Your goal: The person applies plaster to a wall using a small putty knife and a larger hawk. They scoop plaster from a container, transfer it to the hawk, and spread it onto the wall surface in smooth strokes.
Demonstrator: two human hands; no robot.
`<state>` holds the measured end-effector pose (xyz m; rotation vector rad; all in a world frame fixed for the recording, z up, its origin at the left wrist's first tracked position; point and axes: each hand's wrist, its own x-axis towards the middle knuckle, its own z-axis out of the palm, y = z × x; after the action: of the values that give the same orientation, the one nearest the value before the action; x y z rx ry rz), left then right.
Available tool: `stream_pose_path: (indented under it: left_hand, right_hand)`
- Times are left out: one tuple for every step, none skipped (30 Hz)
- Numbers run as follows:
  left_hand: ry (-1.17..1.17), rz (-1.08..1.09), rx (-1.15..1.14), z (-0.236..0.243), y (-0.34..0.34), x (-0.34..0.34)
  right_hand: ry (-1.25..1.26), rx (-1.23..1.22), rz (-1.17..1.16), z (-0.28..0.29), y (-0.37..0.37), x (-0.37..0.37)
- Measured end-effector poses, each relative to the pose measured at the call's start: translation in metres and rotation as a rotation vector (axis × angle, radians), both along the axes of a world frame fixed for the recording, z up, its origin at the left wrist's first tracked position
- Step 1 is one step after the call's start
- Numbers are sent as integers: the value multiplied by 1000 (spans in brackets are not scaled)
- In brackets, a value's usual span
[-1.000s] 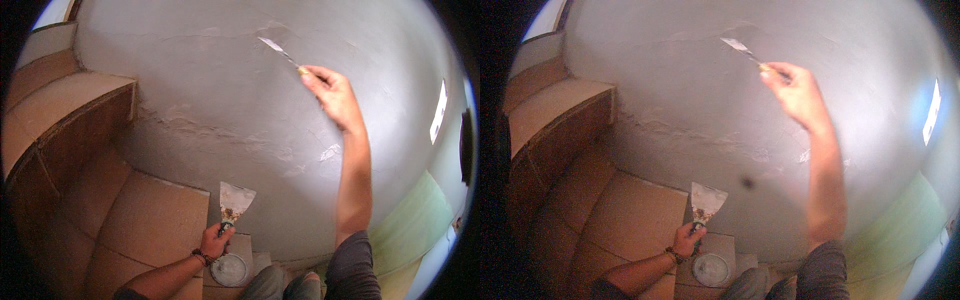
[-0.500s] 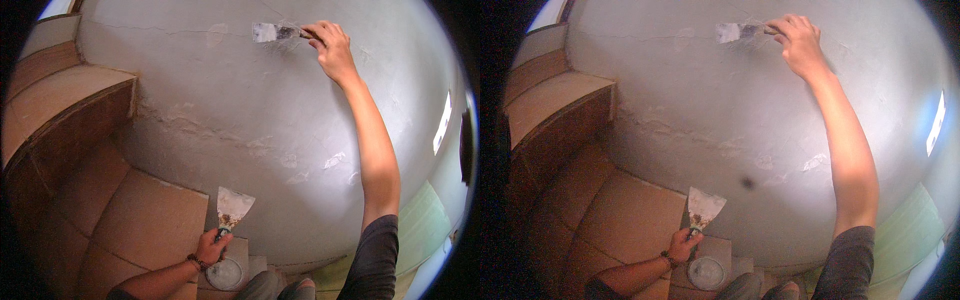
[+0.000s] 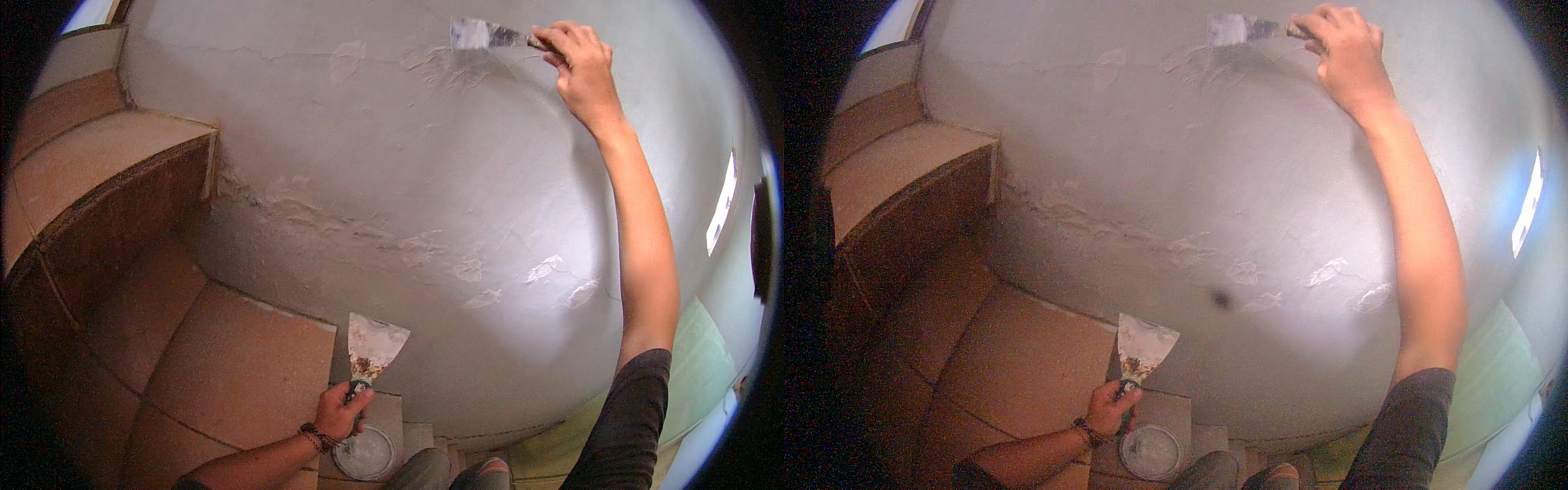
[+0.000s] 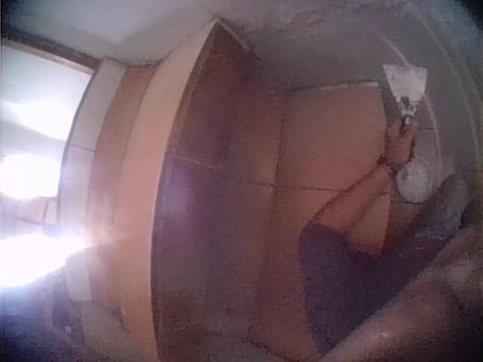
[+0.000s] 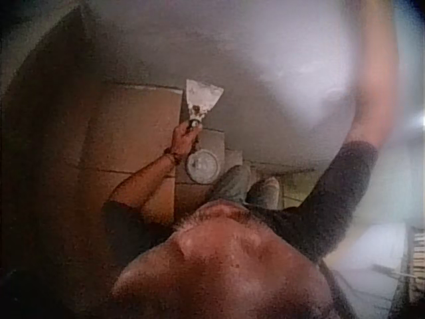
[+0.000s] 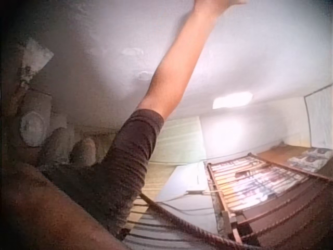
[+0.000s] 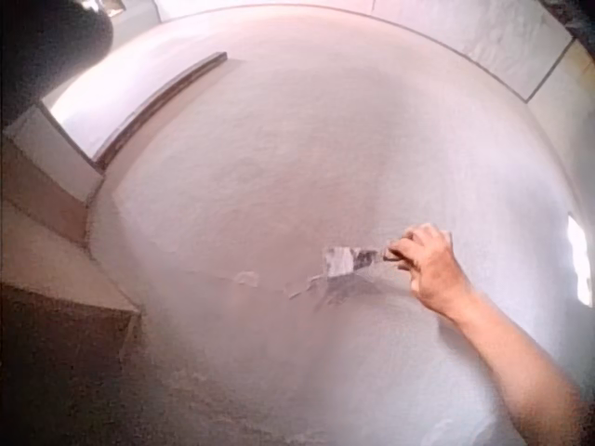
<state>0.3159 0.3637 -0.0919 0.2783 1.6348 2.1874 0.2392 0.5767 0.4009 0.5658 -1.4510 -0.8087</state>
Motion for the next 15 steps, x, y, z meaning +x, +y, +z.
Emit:
stream_pose_path:
  left_hand:
    - [3, 11, 2, -2, -1, 1]
    - [8, 13, 8, -2, 0, 1]
    - [6, 6, 16, -1, -1, 1]
    - [7, -7, 25, 2, -2, 1]
    - [11, -25, 33, 4, -2, 0]
    - [9, -33, 27, 4, -1, 0]
    - [8, -34, 20, 5, -1, 0]
    - [5, -34, 12, 5, 0, -1]
    - [-2, -34, 21, 5, 0, -1]
    - [-13, -30, 30, 4, 0, -1]
    - [-24, -26, 39, 3, 0, -1]
    - [-27, -21, 31, 3, 0, -1]
    - [-28, -25, 28, 4, 1, 0]
    - [-30, -20, 19, 5, -1, 0]
    - [-22, -19, 23, 5, -2, 0]
  right_hand:
    - [-24, 2, 6, 0, -9, 5]
    - [-48, 7, 3, 1, -21, 9]
    - [-72, 12, 3, -2, -32, 10]
    - [-144, 19, 20, -7, -44, 10]
    - [-212, 25, 31, -13, -57, 10]
    - [-282, 30, 44, -16, -64, 10]
    - [-271, 38, 30, -19, -67, 8]
    - [-261, 47, 17, -22, -67, 4]
    - [-251, 55, 4, -24, -64, 1]
    - [-238, 77, 40, -20, -58, -5]
    - [-258, 40, 27, -14, -52, -7]
    - [-278, 3, 13, -6, -45, -8]
    - [-296, -32, -9, 2, -38, -7]
    - [-293, -36, -11, 9, -31, -7]
    - [-290, -41, -14, 17, -24, -7]
